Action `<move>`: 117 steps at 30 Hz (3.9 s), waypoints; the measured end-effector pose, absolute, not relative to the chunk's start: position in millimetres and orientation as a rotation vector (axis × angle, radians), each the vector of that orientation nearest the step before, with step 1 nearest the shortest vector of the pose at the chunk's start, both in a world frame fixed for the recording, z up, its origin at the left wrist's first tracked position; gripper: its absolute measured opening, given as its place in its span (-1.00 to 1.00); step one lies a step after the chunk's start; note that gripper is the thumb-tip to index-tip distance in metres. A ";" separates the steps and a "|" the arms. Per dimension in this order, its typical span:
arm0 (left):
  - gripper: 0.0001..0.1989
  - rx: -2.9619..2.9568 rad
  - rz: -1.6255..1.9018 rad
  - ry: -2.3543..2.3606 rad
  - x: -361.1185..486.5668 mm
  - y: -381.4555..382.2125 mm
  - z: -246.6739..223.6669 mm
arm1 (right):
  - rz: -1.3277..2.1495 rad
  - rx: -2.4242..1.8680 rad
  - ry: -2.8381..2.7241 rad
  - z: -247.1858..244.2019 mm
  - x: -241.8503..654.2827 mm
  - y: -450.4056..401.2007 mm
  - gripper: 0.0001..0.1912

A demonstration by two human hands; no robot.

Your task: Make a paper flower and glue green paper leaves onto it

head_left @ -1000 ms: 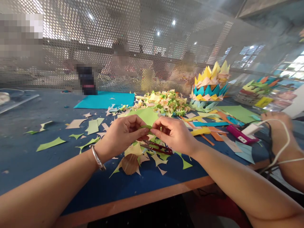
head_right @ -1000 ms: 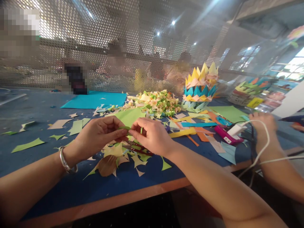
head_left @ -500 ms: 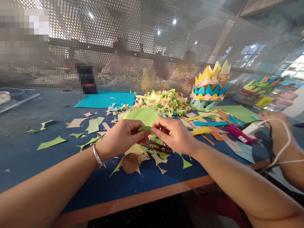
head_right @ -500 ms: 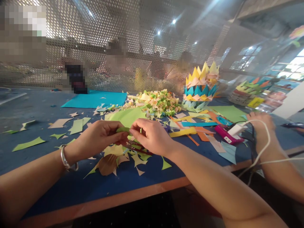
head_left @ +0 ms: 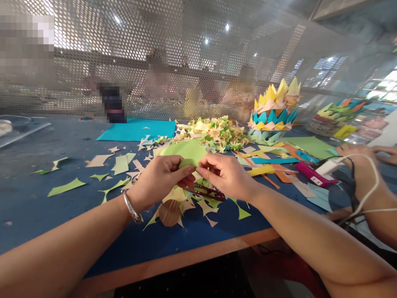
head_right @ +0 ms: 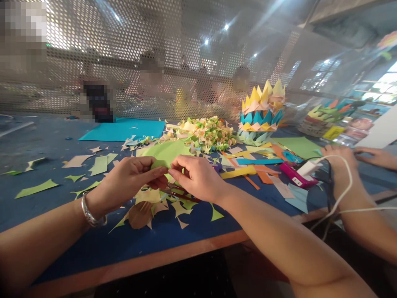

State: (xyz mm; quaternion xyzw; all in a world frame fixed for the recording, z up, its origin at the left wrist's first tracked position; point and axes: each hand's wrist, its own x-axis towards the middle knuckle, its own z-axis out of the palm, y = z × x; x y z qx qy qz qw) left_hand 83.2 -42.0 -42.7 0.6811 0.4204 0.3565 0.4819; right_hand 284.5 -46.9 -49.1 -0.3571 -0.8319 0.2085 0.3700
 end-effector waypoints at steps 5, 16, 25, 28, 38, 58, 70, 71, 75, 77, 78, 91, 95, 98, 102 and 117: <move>-0.81 1.701 0.827 0.974 75.0 -36.3 -36.7 | 0.594 -0.917 -2.095 -50.2 284.9 -46.6 -0.82; -0.85 2.055 0.949 1.100 78.2 -37.0 -43.3 | 0.664 -0.948 -2.056 -48.9 282.4 -47.4 -0.84; -0.87 2.107 1.021 1.100 85.8 -43.7 -41.4 | 0.559 -0.961 -2.039 -49.7 279.1 -45.7 -0.86; -0.86 2.116 1.025 1.110 85.7 -44.9 -40.5 | 0.536 -0.963 -2.037 -50.7 278.5 -45.3 -0.86; -0.93 2.081 1.020 1.204 69.0 -36.8 -32.7 | 0.429 -1.055 -2.004 -49.6 284.7 -41.5 -0.87; -0.93 1.622 0.810 1.001 68.6 -30.8 -39.4 | 0.271 -0.990 -2.168 -50.3 284.7 -43.1 -0.93; -0.83 1.019 0.827 0.891 77.3 -32.2 -38.5 | -0.005 -0.723 -2.282 -47.6 284.5 -49.3 -0.88; -0.84 1.018 0.833 0.890 77.6 -32.4 -38.5 | -0.007 -0.717 -2.283 -47.4 284.7 -49.2 -0.88; -0.87 1.002 0.872 0.884 78.5 -33.6 -39.3 | 0.009 -0.685 -2.267 -48.3 284.5 -47.9 -0.89; -0.92 1.022 0.874 0.864 78.9 -34.8 -40.0 | 0.056 -0.676 -2.241 -49.8 283.8 -46.4 -0.91; -0.94 1.046 0.873 0.853 79.1 -35.6 -40.3 | 0.092 -0.685 -2.225 -50.7 283.4 -45.7 -0.92; -0.81 1.561 0.931 0.878 81.5 -41.5 -46.5 | 0.547 -0.932 -1.984 -55.9 282.2 -41.3 -0.92; -0.80 1.702 0.939 0.963 80.5 -41.9 -47.4 | 0.559 -0.925 -1.979 -55.4 281.4 -41.8 -0.90; -0.83 1.753 0.963 1.018 80.4 -42.1 -46.4 | 0.534 -0.896 -2.002 -54.1 280.7 -42.5 -0.89; -0.87 1.749 0.965 1.038 81.2 -42.0 -44.2 | 0.451 -0.866 -2.045 -53.3 280.7 -42.5 -0.89; -0.91 1.841 0.850 1.100 80.9 -43.8 -36.3 | 0.532 -0.910 -2.031 -52.4 281.6 -42.9 -0.77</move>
